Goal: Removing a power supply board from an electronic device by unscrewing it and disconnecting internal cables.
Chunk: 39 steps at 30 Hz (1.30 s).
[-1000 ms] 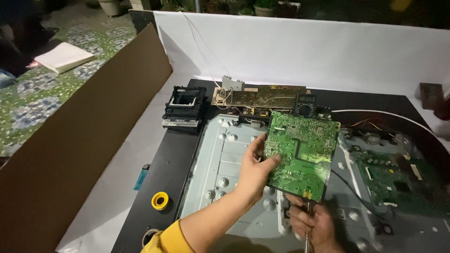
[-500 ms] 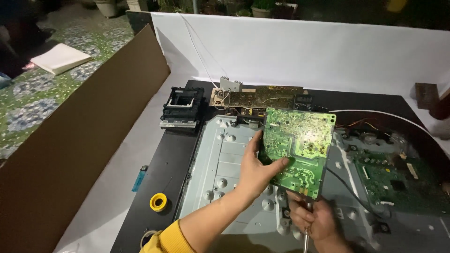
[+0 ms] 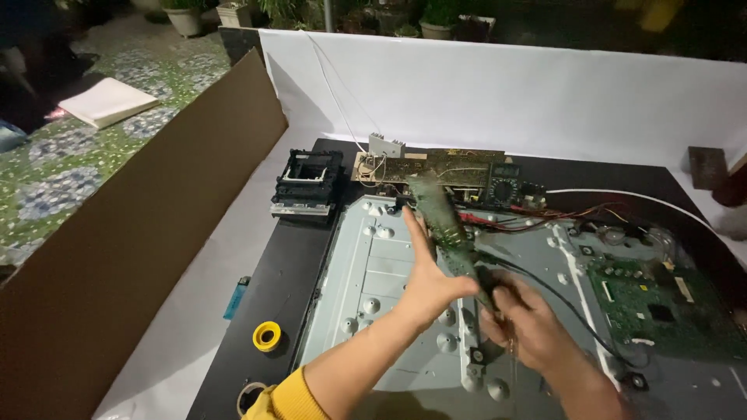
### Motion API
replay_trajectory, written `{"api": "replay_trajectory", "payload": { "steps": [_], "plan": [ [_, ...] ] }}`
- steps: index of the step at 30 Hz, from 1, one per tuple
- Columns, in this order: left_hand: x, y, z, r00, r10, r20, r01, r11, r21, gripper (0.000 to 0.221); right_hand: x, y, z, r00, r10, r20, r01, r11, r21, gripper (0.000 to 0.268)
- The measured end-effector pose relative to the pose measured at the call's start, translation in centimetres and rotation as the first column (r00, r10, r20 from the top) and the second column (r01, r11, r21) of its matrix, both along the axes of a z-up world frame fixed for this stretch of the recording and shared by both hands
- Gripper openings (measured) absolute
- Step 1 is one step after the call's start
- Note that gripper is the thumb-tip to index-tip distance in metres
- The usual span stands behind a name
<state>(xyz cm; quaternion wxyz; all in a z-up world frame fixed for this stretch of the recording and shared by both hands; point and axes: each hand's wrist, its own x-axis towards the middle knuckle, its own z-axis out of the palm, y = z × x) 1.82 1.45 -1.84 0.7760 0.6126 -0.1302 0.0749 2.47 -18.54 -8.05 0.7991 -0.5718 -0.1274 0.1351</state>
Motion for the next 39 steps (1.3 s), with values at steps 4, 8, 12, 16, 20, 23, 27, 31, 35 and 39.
{"api": "replay_trajectory", "payload": {
  "steps": [4, 8, 12, 16, 20, 23, 27, 31, 35, 39],
  "plan": [
    [0.6, 0.2, -1.0, 0.989, -0.05, 0.139, 0.067, 0.99, -0.122, 0.161, -0.2, 0.7, 2.6, 0.999, 0.035, -0.028, -0.041, 0.962, -0.271, 0.036],
    [0.8, 0.6, -1.3, 0.94, 0.016, 0.341, 0.05, 0.982, -0.183, 0.151, -0.4, 1.8, 4.9, 0.994, 0.065, 0.084, -0.017, 0.875, -0.485, 0.04],
    [1.7, 1.5, -3.8, 0.892, -0.074, 0.446, 0.013, 0.99, 0.138, 0.117, -2.0, 2.6, 9.5, 0.987, 0.158, -0.014, -0.134, 0.786, -0.604, 0.024],
    [2.5, 2.4, -6.5, 0.859, -0.157, 0.488, -0.037, 0.93, 0.365, 0.093, -2.4, 4.0, 12.0, 0.997, 0.054, -0.048, -0.072, 0.629, -0.774, 0.036],
    [3.3, 3.3, -9.2, 0.8, -0.311, 0.513, -0.129, 0.746, 0.653, 0.063, -2.9, 4.5, 13.2, 0.995, 0.06, -0.074, -0.095, 0.579, -0.81, 0.032],
    [2.4, 3.6, -9.2, 0.783, -0.345, 0.518, -0.197, 0.653, 0.732, 0.045, -2.3, 4.1, 12.2, 0.992, 0.123, -0.019, -0.085, 0.562, -0.823, 0.034],
    [-0.1, 2.5, -4.8, 0.635, -0.012, 0.772, -0.436, 0.819, 0.372, 0.135, -2.1, 3.7, 10.2, 0.99, 0.132, -0.057, -0.133, 0.691, -0.71, 0.055],
    [-1.1, 2.5, -2.2, 0.74, 0.003, 0.672, -0.139, 0.979, 0.149, 0.155, -1.9, 2.8, 9.2, 0.978, 0.196, 0.068, -0.079, 0.652, -0.754, 0.032],
    [-1.7, 2.6, -0.7, 0.743, -0.059, 0.666, -0.028, 0.993, 0.119, 0.143, -3.2, 4.1, 12.6, 0.989, 0.11, -0.102, -0.147, 0.575, -0.805, 0.031],
    [-2.2, 2.7, 0.0, 0.852, -0.102, 0.513, -0.028, 0.971, 0.238, 0.147, -0.2, 1.9, 5.7, 0.953, 0.277, 0.125, -0.112, 0.702, -0.703, 0.059]
  ]
}}
